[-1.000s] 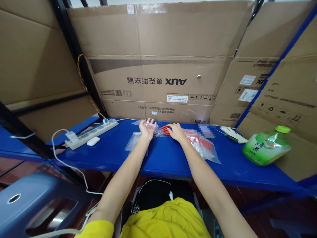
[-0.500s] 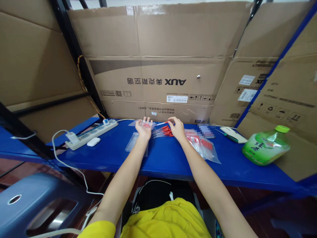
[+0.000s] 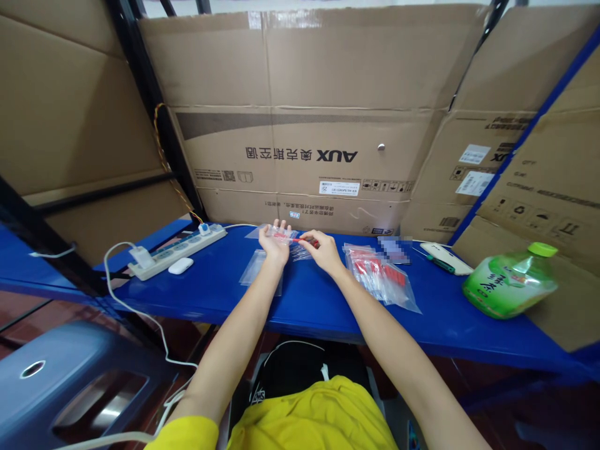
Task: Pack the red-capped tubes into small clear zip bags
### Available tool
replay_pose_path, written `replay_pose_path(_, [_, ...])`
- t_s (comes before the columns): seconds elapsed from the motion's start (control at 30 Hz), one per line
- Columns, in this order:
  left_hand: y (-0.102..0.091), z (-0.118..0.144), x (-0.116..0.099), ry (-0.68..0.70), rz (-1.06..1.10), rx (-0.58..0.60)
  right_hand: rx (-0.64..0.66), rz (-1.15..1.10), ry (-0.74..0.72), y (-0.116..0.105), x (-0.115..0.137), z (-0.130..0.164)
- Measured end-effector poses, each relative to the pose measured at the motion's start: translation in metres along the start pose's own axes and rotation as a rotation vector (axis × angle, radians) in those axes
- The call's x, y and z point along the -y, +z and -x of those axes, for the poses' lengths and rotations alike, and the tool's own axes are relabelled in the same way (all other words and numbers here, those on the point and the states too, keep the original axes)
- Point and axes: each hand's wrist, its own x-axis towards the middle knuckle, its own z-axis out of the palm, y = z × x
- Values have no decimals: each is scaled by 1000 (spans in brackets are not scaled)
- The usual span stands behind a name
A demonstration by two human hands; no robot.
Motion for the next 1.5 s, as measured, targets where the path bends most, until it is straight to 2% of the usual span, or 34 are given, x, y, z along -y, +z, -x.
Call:
replay_pose_path(0.17, [3, 11, 13, -49, -74, 88, 38, -44, 0, 14, 1, 3])
replay_pose_path(0.33, [5, 16, 18, -103, -109, 147, 26, -35, 52, 15, 0, 3])
replay_pose_path(0.47, [6, 19, 22, -131, -164, 190, -28, -51, 95, 12, 2, 3])
replay_pose_path(0.67, [5, 20, 25, -189, -230, 254, -103, 78, 160, 11, 1, 3])
replay_pose_path(0.97, [6, 23, 27, -217, -176, 204, -101, 155, 217, 11, -3, 2])
replay_pose_path(1.07, [5, 20, 26, -219, -166, 173, -45, 159, 193, 8, -4, 1])
replay_pose_path(1.23, [0, 11, 17, -149, -126, 107, 78, 318, 139, -15, -11, -4])
replay_pose_path(1.37, [-2, 5, 11, -108, -112, 50, 179, 509, 162, -38, -19, -5])
replay_pose_path(1.5, [-2, 3, 10, -93, -111, 32, 243, 590, 180, -48, -29, -3])
